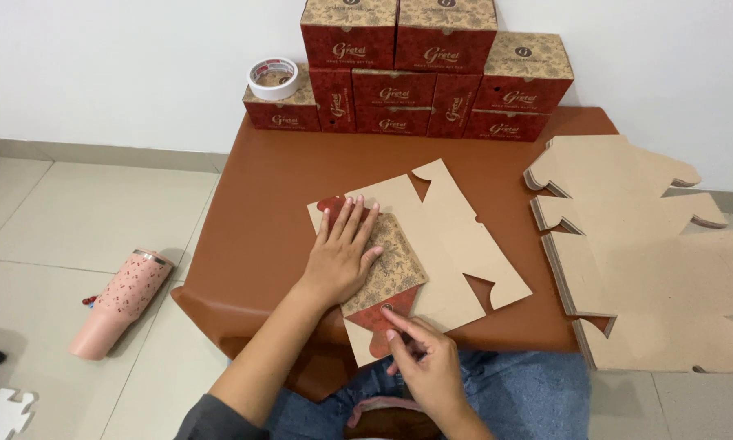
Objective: Assembling a small cardboard box from a flat template by folding and tucking flaps.
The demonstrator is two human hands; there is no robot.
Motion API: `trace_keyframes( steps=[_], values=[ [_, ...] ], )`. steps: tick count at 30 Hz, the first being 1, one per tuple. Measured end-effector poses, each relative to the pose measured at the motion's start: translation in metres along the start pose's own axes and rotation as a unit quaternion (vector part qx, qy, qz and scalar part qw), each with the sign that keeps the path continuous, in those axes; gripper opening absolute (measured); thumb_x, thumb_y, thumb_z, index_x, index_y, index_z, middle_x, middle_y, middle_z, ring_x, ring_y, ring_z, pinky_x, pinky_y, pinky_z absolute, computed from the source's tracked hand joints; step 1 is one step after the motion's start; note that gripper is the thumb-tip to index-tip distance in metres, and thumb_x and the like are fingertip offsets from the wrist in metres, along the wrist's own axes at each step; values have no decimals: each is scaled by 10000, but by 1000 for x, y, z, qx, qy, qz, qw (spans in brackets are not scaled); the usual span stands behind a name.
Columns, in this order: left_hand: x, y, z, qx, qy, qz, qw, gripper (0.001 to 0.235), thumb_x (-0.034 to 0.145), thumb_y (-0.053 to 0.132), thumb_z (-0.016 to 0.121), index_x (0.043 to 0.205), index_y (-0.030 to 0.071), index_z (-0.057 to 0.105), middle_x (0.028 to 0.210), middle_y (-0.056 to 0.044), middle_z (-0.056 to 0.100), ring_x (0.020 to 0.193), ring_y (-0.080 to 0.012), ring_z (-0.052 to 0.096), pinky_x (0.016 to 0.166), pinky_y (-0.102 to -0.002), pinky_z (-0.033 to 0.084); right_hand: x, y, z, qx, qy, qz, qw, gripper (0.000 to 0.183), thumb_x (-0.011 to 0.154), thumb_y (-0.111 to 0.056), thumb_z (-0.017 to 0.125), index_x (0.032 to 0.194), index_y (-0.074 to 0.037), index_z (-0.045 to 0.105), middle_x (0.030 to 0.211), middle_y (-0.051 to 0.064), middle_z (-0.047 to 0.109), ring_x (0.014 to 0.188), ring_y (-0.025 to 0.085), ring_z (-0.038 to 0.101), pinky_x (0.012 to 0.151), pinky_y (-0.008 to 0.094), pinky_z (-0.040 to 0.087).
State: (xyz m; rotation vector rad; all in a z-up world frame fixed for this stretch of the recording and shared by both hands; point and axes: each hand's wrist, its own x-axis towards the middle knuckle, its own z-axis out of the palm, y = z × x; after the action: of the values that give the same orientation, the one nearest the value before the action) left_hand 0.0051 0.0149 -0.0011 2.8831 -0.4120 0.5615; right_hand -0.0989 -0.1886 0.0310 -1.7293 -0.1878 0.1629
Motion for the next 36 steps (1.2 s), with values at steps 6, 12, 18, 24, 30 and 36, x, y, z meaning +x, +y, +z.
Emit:
trace_keyframes(
  steps=[6, 12, 18, 24, 30, 36],
  values=[
    [-51, 38, -37, -14, 2, 22, 1000, 693, 1045, 422, 349, 1576, -4, 221, 1631, -224, 272, 1541, -344, 168, 1222, -590, 24, 1, 1, 0, 4, 0, -5, 1000, 358, 831, -3, 697, 1177, -51, 776, 831, 55, 730, 465, 99, 630, 406, 192, 516],
    [-40, 0, -14, 57, -88, 12, 994, 686, 1088, 505, 68, 1607, 60, 6, 1657, -165, 27, 1510, -314, -90, 1169, -590, -136, 0, -3, 0, 12, -2, 8, 1000, 347, 845, 4, 689, 1175, -45, 786, 708, 38, 667, 456, 89, 568, 410, 201, 517],
    [-18, -38, 0, 113, 64, -136, 982, 758, 1048, 578, 220, 1622, 91, 129, 1667, -222, 160, 1547, -351, 57, 1171, -692, -36, -4, -6, 2, -40, 14, -17, 999, 375, 849, -45, 694, 1217, -85, 753, 730, 35, 725, 454, 98, 640, 405, 192, 519],
    [-94, 33, -109, -296, -98, -124, 942, 1021, 834, 495, 645, 1592, 70, 110, 1679, -206, 99, 1545, -357, 91, 1222, -517, 66, -14, -46, 2, -211, 47, -264, 940, 362, 862, -50, 637, 1223, -39, 662, 1118, 100, 767, 556, 124, 679, 439, 240, 513],
    [-139, 32, -110, -387, -105, -230, 887, 1132, 591, 173, 825, 1543, 18, 233, 1520, -231, 442, 1362, -368, 508, 1062, -420, 486, -13, -51, 38, -327, -28, -447, 832, 686, 745, 16, 726, 1401, -55, 537, 1376, 184, 657, 474, 105, 559, 440, 231, 474],
    [-121, -9, -120, -434, 50, -406, 803, 848, 878, 249, 543, 1571, -17, 132, 1604, -336, 191, 1484, -452, 240, 1125, -566, 328, -9, -53, 60, -316, -144, -434, 831, 488, 937, -106, 655, 1384, 42, 529, 1268, 279, 672, 418, 159, 595, 320, 234, 418]
  ],
)
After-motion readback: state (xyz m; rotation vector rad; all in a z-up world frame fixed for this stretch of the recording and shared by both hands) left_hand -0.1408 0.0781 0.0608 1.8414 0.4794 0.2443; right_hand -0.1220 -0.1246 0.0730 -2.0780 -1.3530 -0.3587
